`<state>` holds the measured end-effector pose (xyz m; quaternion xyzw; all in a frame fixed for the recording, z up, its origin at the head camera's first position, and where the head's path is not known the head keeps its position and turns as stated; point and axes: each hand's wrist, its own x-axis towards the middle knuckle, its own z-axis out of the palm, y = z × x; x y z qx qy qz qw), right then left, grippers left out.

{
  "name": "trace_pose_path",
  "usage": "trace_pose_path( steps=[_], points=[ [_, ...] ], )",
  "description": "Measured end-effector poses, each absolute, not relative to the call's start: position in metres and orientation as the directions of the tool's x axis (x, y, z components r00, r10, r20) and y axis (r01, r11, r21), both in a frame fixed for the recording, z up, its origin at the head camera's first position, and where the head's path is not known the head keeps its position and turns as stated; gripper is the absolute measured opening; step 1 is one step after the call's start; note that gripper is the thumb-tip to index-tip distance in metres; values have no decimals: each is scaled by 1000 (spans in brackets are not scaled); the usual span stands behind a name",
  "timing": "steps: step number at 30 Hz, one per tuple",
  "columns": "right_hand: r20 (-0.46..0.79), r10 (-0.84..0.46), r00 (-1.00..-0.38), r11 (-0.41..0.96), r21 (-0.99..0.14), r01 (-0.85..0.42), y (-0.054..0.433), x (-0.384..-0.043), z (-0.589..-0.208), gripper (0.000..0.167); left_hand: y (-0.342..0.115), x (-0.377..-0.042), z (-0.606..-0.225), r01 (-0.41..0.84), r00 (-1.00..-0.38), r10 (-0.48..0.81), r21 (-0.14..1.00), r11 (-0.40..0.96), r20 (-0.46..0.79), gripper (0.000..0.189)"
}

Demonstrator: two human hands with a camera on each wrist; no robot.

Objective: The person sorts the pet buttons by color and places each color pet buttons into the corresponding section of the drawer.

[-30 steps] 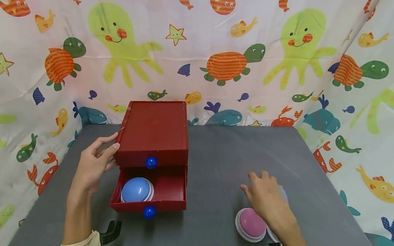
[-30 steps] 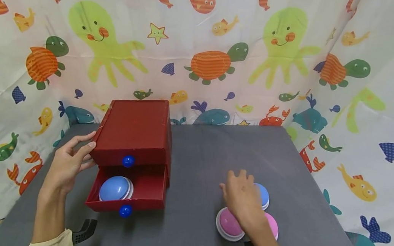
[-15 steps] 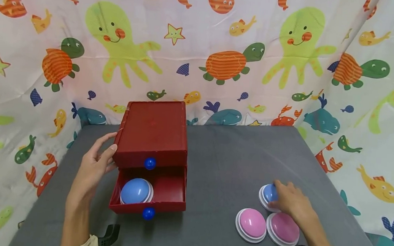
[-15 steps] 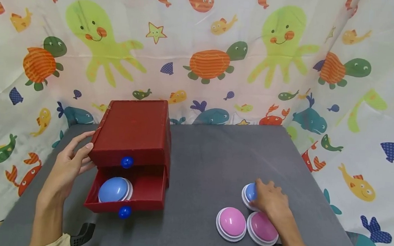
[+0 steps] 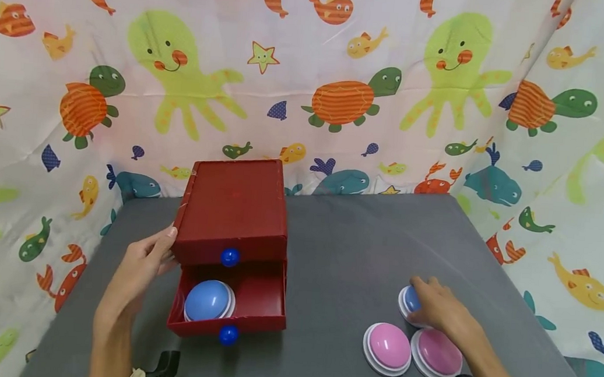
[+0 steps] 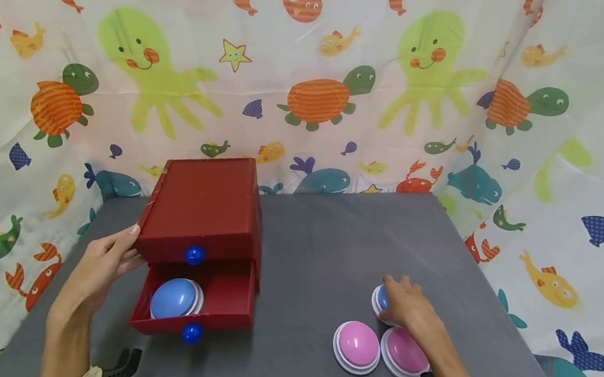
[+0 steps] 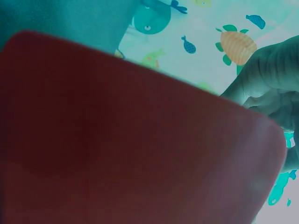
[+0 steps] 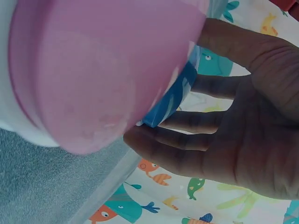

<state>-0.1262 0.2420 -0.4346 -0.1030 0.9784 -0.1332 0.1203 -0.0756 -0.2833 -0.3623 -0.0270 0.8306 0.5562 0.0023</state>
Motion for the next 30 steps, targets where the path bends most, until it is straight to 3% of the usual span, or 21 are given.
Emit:
trace_pose_path(
  steps=[7, 12, 21, 30],
  points=[
    [-203, -185, -962, 953, -274, -125, 232, -133, -428, 70, -286, -75, -360, -69, -997, -57, 924, 376, -52, 75],
    [-112, -187, -976, 938, -314, -144, 217, -125, -405, 79, -284, -78, -358, -88, -996, -63, 925, 370, -69, 77],
    [124, -368, -921, 806, -451, -383, 135, -83, -342, 68, -280, -72, -363, -73, -997, -65, 909, 410, -51, 74],
    [178, -536, -825, 696, -461, -551, 45, -66, -320, 75, -281, -76, -365, -69, -997, -71, 915, 398, -44, 74]
  ],
)
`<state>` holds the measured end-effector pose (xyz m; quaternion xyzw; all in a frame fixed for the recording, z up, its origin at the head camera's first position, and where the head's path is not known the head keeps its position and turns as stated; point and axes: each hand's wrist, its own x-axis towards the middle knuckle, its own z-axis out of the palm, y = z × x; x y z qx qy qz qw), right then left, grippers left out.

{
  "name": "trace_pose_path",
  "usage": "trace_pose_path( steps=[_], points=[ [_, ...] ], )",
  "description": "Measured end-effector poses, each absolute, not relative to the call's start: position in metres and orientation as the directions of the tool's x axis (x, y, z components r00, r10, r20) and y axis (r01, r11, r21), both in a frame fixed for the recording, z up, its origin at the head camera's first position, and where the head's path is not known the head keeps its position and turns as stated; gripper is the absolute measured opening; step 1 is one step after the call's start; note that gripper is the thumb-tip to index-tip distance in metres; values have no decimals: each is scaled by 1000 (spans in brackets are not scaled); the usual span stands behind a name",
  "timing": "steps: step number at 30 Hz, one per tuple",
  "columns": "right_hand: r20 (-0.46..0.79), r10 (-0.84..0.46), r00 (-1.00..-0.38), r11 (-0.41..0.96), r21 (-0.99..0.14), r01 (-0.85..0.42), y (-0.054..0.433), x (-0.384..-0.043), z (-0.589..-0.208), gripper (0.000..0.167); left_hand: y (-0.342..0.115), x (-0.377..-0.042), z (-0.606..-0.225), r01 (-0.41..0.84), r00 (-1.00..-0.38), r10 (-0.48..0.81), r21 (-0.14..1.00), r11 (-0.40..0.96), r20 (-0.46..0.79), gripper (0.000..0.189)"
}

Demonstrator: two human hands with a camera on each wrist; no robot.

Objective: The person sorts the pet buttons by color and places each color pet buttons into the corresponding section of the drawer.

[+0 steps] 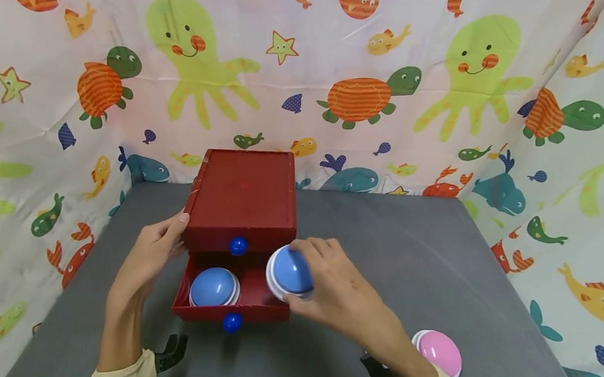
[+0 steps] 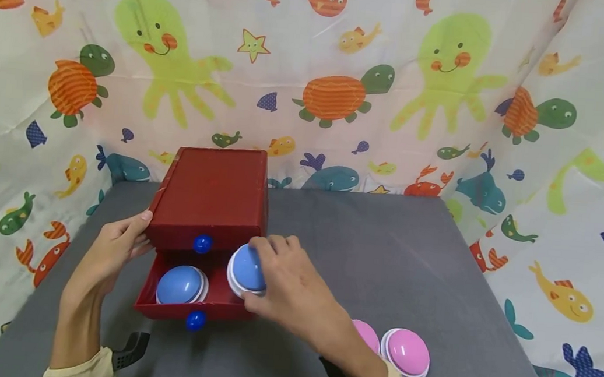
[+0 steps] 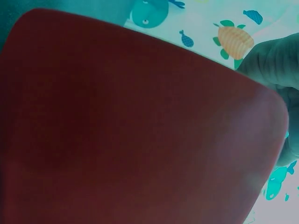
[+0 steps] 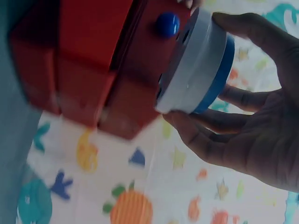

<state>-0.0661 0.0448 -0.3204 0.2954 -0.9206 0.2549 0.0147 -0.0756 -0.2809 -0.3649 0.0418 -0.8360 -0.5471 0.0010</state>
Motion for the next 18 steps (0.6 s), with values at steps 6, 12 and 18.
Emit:
trace_pose_path(
  steps=[6, 12, 18],
  points=[
    [235, -623, -746, 690, -285, -665, 6, -67, -342, 68, -280, -76, -367, -82, -996, -49, 919, 385, -68, 73],
    [213, -627, -750, 738, -147, -659, -12, -69, -351, 65, -280, -76, -366, -87, -995, -69, 920, 381, -65, 74],
    [157, -593, -789, 783, -112, -611, -27, -72, -350, 53, -281, -77, -366, -91, -995, -82, 920, 382, -64, 74]
  ],
)
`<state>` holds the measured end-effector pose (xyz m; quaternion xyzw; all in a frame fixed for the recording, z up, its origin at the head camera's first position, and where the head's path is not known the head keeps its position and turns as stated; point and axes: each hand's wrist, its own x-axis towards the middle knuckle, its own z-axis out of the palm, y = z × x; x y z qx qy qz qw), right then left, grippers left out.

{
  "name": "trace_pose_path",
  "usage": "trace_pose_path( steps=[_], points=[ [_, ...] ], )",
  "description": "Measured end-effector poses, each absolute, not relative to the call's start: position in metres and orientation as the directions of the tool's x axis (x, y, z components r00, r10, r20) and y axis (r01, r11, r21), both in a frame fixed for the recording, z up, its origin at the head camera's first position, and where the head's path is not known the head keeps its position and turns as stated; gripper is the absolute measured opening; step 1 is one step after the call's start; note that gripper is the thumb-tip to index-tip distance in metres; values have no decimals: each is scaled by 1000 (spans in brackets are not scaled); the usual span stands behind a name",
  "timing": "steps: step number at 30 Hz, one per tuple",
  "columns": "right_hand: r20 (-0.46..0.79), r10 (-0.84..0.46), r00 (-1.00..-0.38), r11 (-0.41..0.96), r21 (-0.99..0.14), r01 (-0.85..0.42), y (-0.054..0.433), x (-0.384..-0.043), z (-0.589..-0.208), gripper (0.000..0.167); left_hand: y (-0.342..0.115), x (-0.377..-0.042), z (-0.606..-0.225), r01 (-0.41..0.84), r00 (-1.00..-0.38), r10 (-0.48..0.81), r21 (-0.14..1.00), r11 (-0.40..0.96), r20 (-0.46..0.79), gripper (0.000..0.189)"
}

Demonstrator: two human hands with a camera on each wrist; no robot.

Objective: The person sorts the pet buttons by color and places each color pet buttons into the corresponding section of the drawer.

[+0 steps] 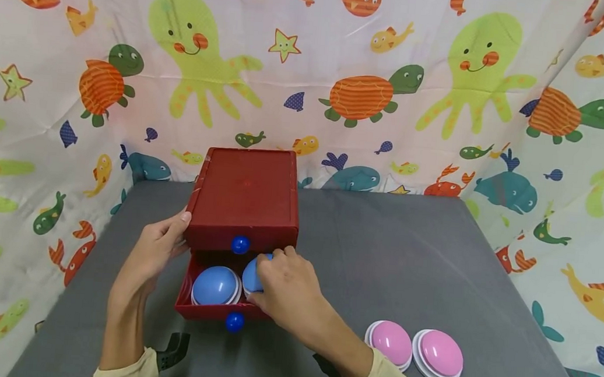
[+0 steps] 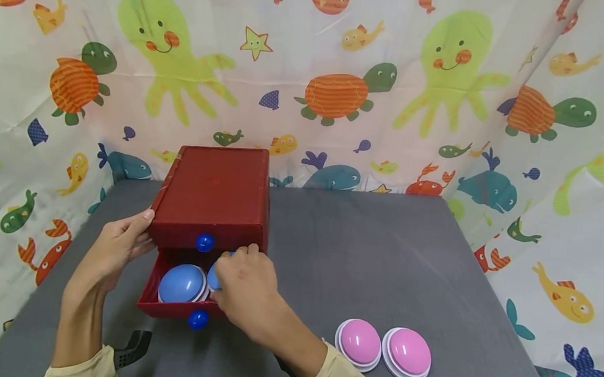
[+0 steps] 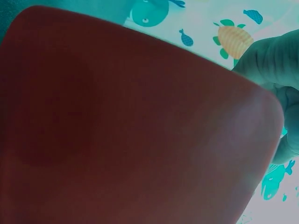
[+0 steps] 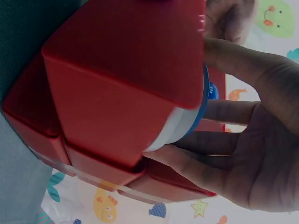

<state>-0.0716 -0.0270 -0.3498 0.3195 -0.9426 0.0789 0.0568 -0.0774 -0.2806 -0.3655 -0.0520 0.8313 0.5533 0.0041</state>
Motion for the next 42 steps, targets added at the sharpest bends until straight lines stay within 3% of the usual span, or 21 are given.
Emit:
trace_pose_path(
  steps=[5, 12, 17, 21, 24, 29, 32, 35, 42],
  points=[
    [98, -572, -814, 798, -160, -581, -34, -76, -357, 34, -280, -77, -368, -98, -994, -76, 922, 374, -75, 74],
    [100, -590, -801, 801, -56, -596, -37, -81, -363, 43, -279, -77, -367, -82, -995, -90, 926, 369, -52, 73],
    [63, -584, -809, 800, -125, -587, -32, -80, -358, 35, -278, -77, -368, -82, -994, -96, 929, 362, -51, 73],
    [254, -585, -770, 771, -119, -626, -26, -68, -363, 32, -279, -75, -370, -91, -992, -111, 928, 361, -54, 73],
    [506, -530, -680, 738, -119, -664, -25, -55, -372, 31, -281, -76, -369, -94, -992, -116, 932, 350, -57, 74],
    [754, -404, -518, 591, -217, -777, -25, -32, -389, 25, -284, -77, -368, -98, -991, -114, 939, 330, -63, 74],
    [819, -365, -443, 474, -245, -845, -24, -22, -409, 17, -282, -77, -369, -99, -991, -117, 939, 330, -63, 74],
    [823, -395, -408, 462, -206, -863, -25, -16, -430, 15, -281, -77, -368, -89, -991, -120, 942, 322, -52, 73],
    [735, -500, -459, 570, -119, -813, -29, -14, -450, 27, -282, -77, -371, -78, -992, -119, 948, 308, -44, 71]
  ],
)
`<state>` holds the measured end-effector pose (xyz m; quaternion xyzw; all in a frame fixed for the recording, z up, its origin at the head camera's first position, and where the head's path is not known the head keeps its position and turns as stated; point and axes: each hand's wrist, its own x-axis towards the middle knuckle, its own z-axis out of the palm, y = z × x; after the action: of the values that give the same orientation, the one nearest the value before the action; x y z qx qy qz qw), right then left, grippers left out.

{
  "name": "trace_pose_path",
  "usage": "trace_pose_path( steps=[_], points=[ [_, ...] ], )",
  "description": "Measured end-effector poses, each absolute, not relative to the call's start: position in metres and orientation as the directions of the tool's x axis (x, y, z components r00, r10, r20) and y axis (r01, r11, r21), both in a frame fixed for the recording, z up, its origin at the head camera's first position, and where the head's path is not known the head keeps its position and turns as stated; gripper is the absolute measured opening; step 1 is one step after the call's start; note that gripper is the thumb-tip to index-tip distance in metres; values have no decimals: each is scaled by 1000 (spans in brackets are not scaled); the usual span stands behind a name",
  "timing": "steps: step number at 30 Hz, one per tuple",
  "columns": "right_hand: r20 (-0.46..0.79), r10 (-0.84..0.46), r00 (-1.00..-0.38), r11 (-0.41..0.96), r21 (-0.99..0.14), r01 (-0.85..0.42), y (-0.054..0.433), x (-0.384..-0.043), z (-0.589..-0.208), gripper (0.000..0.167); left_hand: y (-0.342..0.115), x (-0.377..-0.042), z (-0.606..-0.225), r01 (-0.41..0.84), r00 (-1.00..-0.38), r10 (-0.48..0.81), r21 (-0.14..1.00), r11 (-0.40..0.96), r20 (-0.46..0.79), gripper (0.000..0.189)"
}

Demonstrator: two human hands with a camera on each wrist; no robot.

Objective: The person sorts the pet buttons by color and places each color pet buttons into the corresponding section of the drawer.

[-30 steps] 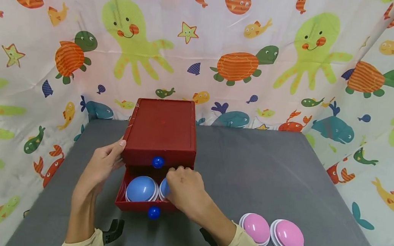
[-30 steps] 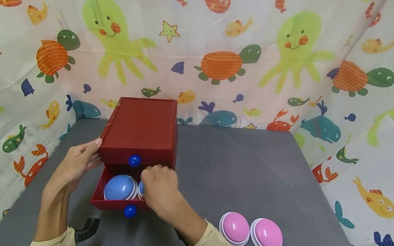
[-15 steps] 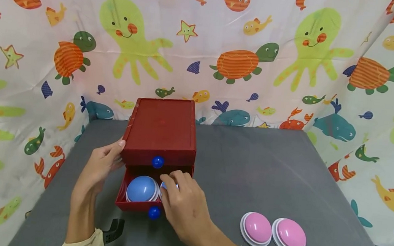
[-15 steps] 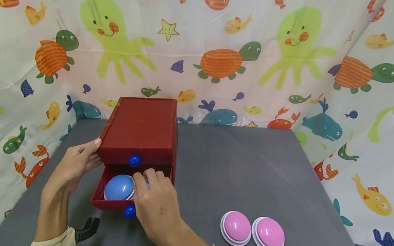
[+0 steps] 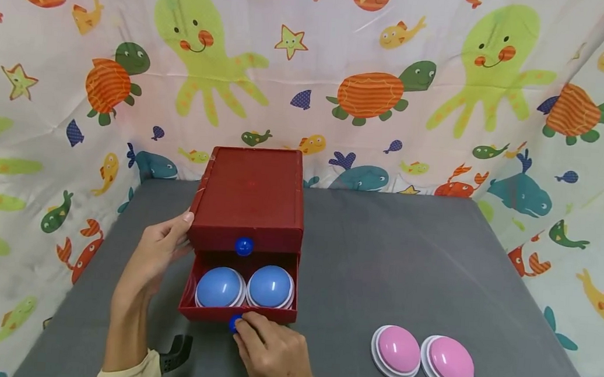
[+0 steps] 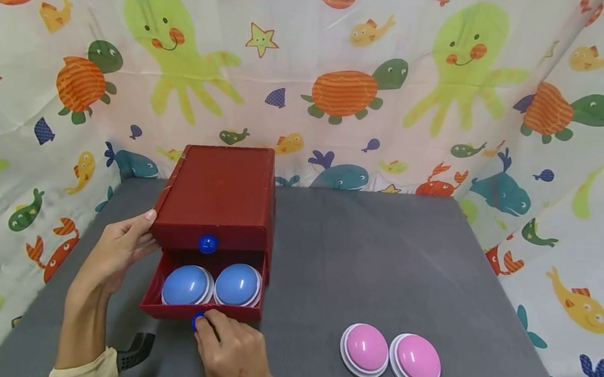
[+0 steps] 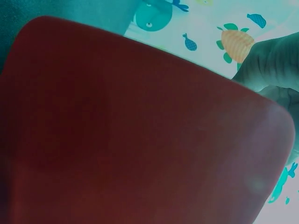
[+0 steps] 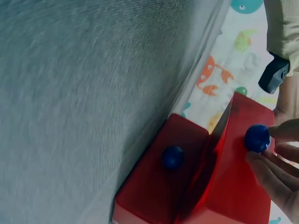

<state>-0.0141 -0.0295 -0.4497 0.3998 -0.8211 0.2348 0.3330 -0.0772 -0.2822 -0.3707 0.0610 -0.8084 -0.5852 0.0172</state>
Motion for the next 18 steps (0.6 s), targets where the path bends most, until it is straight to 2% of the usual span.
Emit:
trace_pose_path(
  steps=[9, 18],
  points=[
    [717, -510, -475, 621, -76, -780, -38, -20, -446, 26, -282, -76, -371, -118, -987, -139, 941, 318, -76, 72],
    [704, -496, -509, 664, -71, -745, -50, -55, -441, 18, -279, -81, -367, -138, -984, -149, 945, 295, -98, 75]
  ],
)
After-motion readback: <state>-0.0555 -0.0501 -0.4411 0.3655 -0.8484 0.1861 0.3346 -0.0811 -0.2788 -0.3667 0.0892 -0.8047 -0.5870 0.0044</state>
